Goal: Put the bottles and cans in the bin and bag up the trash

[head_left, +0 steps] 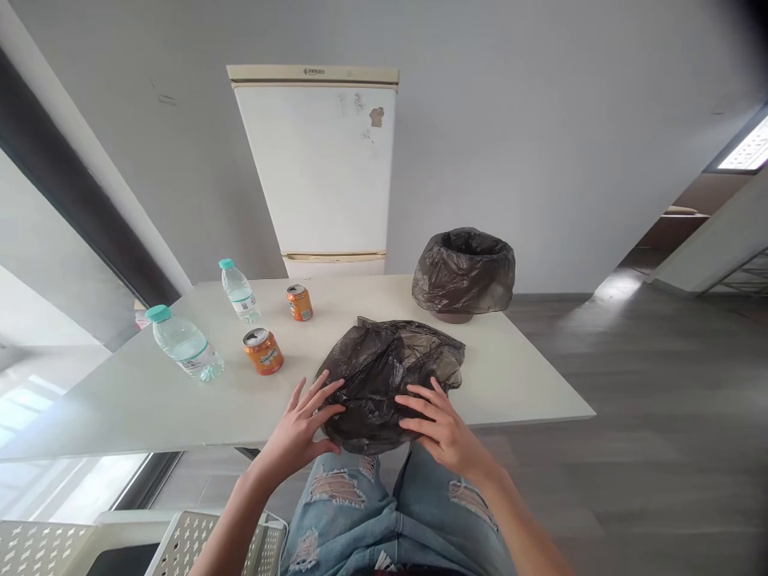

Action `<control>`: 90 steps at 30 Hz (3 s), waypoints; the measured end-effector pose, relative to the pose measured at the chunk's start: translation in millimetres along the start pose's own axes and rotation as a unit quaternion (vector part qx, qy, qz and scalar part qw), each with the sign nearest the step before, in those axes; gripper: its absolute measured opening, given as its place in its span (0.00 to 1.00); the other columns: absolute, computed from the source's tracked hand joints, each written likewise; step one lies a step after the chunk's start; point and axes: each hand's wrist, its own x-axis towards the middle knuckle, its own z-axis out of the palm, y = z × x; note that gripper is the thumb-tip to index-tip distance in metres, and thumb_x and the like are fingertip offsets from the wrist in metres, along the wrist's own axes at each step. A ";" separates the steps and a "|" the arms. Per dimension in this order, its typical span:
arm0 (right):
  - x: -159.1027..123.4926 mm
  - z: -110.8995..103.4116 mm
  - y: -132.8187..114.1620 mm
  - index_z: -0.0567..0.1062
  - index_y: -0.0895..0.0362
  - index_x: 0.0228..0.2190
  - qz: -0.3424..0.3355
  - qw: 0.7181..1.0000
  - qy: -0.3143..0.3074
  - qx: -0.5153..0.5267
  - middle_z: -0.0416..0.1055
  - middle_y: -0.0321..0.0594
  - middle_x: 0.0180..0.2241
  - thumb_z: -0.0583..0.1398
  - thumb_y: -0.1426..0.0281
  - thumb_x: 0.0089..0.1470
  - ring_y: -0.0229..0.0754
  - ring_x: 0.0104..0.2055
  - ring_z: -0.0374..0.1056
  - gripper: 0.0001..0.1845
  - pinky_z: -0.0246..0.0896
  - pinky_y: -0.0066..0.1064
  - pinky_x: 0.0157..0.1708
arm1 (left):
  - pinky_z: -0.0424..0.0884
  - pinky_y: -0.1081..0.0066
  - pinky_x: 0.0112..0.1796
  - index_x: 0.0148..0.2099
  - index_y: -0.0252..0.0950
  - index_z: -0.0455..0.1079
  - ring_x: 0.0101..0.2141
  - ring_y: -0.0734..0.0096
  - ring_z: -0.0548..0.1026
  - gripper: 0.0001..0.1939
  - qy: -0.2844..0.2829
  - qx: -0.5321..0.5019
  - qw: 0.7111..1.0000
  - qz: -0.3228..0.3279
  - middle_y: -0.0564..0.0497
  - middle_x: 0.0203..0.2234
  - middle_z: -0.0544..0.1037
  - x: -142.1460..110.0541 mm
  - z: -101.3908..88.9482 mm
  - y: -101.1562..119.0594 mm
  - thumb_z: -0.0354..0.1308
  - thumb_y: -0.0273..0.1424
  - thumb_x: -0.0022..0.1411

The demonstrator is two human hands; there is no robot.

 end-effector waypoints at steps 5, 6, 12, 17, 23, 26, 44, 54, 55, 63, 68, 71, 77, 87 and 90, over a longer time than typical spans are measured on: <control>24.6 -14.0 -7.1 0.80 0.52 0.44 0.196 0.955 0.139 0.173 0.82 0.44 0.42 0.53 0.63 0.73 0.48 0.45 0.78 0.16 0.73 0.42 0.53 | 0.69 0.52 0.60 0.44 0.39 0.73 0.59 0.55 0.75 0.09 -0.002 -0.154 0.987 -0.052 0.45 0.53 0.81 33.3 -8.8 7.4 0.51 0.29 0.73; 31.8 -19.0 -5.5 0.80 0.54 0.43 0.243 0.943 0.148 0.173 0.81 0.43 0.38 0.53 0.59 0.72 0.47 0.40 0.78 0.18 0.73 0.37 0.44 | 0.74 0.59 0.52 0.44 0.38 0.73 0.50 0.60 0.80 0.12 0.015 -0.183 0.979 -0.092 0.47 0.45 0.83 44.2 -9.9 5.8 0.48 0.31 0.75; 75.7 -36.1 31.7 0.73 0.55 0.28 0.365 0.914 0.178 0.003 0.72 0.42 0.25 0.52 0.53 0.71 0.44 0.27 0.65 0.25 0.56 0.32 0.30 | 0.68 0.70 0.32 0.47 0.38 0.72 0.25 0.67 0.73 0.15 0.047 -0.251 0.936 -0.244 0.57 0.21 0.72 132.9 -8.9 -20.5 0.52 0.43 0.72; 96.1 -28.5 68.9 0.68 0.53 0.24 0.446 0.885 0.097 -0.094 0.68 0.40 0.22 0.52 0.61 0.70 0.44 0.26 0.62 0.21 0.49 0.32 0.28 | 0.71 0.56 0.53 0.55 0.34 0.74 0.50 0.50 0.78 0.23 0.126 -0.118 0.951 -0.255 0.38 0.45 0.81 173.1 -9.7 -19.8 0.48 0.45 0.75; 102.6 -24.8 70.3 0.78 0.57 0.44 0.465 0.869 0.101 -0.132 0.79 0.49 0.39 0.55 0.61 0.68 0.51 0.40 0.74 0.16 0.63 0.34 0.36 | 0.56 0.43 0.68 0.71 0.35 0.64 0.70 0.42 0.60 0.32 0.074 0.029 0.993 -0.088 0.37 0.70 0.65 184.9 22.7 15.6 0.44 0.50 0.77; 106.0 -17.9 50.6 0.71 0.61 0.61 0.379 0.887 0.163 -0.206 0.69 0.57 0.61 0.48 0.70 0.70 0.54 0.59 0.70 0.24 0.66 0.41 0.53 | 0.49 0.30 0.67 0.76 0.33 0.56 0.73 0.33 0.50 0.39 -0.037 0.039 0.996 -0.075 0.36 0.74 0.57 186.8 52.1 14.9 0.45 0.53 0.75; 84.9 -10.2 68.2 0.65 0.54 0.70 0.204 0.954 -0.091 -0.203 0.55 0.43 0.74 0.43 0.64 0.73 0.55 0.75 0.50 0.31 0.49 0.52 0.72 | 0.43 0.32 0.69 0.78 0.42 0.51 0.75 0.39 0.47 0.36 -0.074 -0.028 0.995 -0.066 0.42 0.76 0.52 180.7 76.1 -10.1 0.42 0.52 0.76; 66.4 -21.2 108.3 0.44 0.46 0.76 0.303 0.905 -0.234 -0.183 0.33 0.31 0.78 0.32 0.47 0.72 0.49 0.80 0.30 0.38 0.26 0.61 0.75 | 0.42 0.39 0.70 0.79 0.43 0.47 0.75 0.49 0.47 0.36 -0.087 -0.034 0.995 -0.021 0.40 0.76 0.51 179.5 53.3 -50.3 0.41 0.52 0.77; 63.2 -21.4 109.4 0.42 0.47 0.76 0.306 0.905 -0.232 -0.185 0.33 0.31 0.78 0.32 0.48 0.72 0.47 0.80 0.30 0.38 0.26 0.59 0.75 | 0.41 0.37 0.70 0.79 0.45 0.49 0.75 0.48 0.46 0.35 -0.093 -0.030 0.995 -0.025 0.41 0.76 0.52 179.7 50.4 -59.6 0.41 0.51 0.77; 59.4 -19.6 105.5 0.44 0.47 0.76 0.323 0.900 -0.219 -0.194 0.34 0.32 0.78 0.33 0.51 0.73 0.46 0.80 0.32 0.37 0.28 0.57 0.76 | 0.39 0.31 0.68 0.75 0.43 0.58 0.74 0.41 0.51 0.30 -0.027 0.009 0.989 -0.142 0.40 0.74 0.58 176.3 24.0 -99.6 0.45 0.45 0.77; 66.3 7.6 55.3 0.46 0.57 0.76 0.432 0.865 -0.169 -0.189 0.32 0.44 0.77 0.34 0.52 0.72 0.60 0.79 0.31 0.39 0.33 0.66 0.73 | 0.64 0.46 0.63 0.61 0.36 0.74 0.59 0.48 0.72 0.20 0.136 0.033 0.971 -0.194 0.35 0.57 0.75 156.5 16.4 -23.3 0.47 0.34 0.76; 61.5 11.0 -0.7 0.49 0.60 0.75 0.447 0.871 -0.143 -0.147 0.42 0.56 0.76 0.37 0.50 0.72 0.70 0.77 0.41 0.41 0.42 0.75 0.68 | 0.69 0.53 0.59 0.61 0.40 0.74 0.56 0.52 0.74 0.20 0.054 -0.039 0.996 -0.059 0.41 0.55 0.77 120.6 16.4 30.1 0.53 0.42 0.75; 16.4 -64.2 -32.0 0.70 0.45 0.65 0.247 0.966 -0.064 -0.040 0.72 0.46 0.62 0.50 0.56 0.72 0.55 0.64 0.69 0.26 0.67 0.52 0.63 | 0.55 0.38 0.67 0.74 0.42 0.57 0.66 0.41 0.65 0.46 0.004 -0.044 0.999 -0.011 0.38 0.68 0.68 49.3 33.7 75.5 0.64 0.57 0.62; -25.9 -59.4 -9.5 0.52 0.34 0.73 0.225 0.944 -0.229 -0.079 0.63 0.42 0.69 0.69 0.58 0.57 0.59 0.69 0.61 0.51 0.68 0.49 0.62 | 0.57 0.37 0.68 0.62 0.43 0.70 0.67 0.48 0.67 0.22 0.068 -0.041 0.997 -0.014 0.42 0.62 0.75 63.0 80.3 112.5 0.58 0.25 0.68; -24.4 -59.6 -33.1 0.53 0.32 0.72 0.202 0.954 -0.219 -0.028 0.68 0.40 0.62 0.67 0.68 0.58 0.51 0.63 0.68 0.49 0.72 0.42 0.59 | 0.62 0.45 0.67 0.52 0.42 0.73 0.61 0.56 0.74 0.15 0.095 -0.087 0.991 -0.022 0.44 0.54 0.80 52.9 74.1 105.6 0.51 0.22 0.70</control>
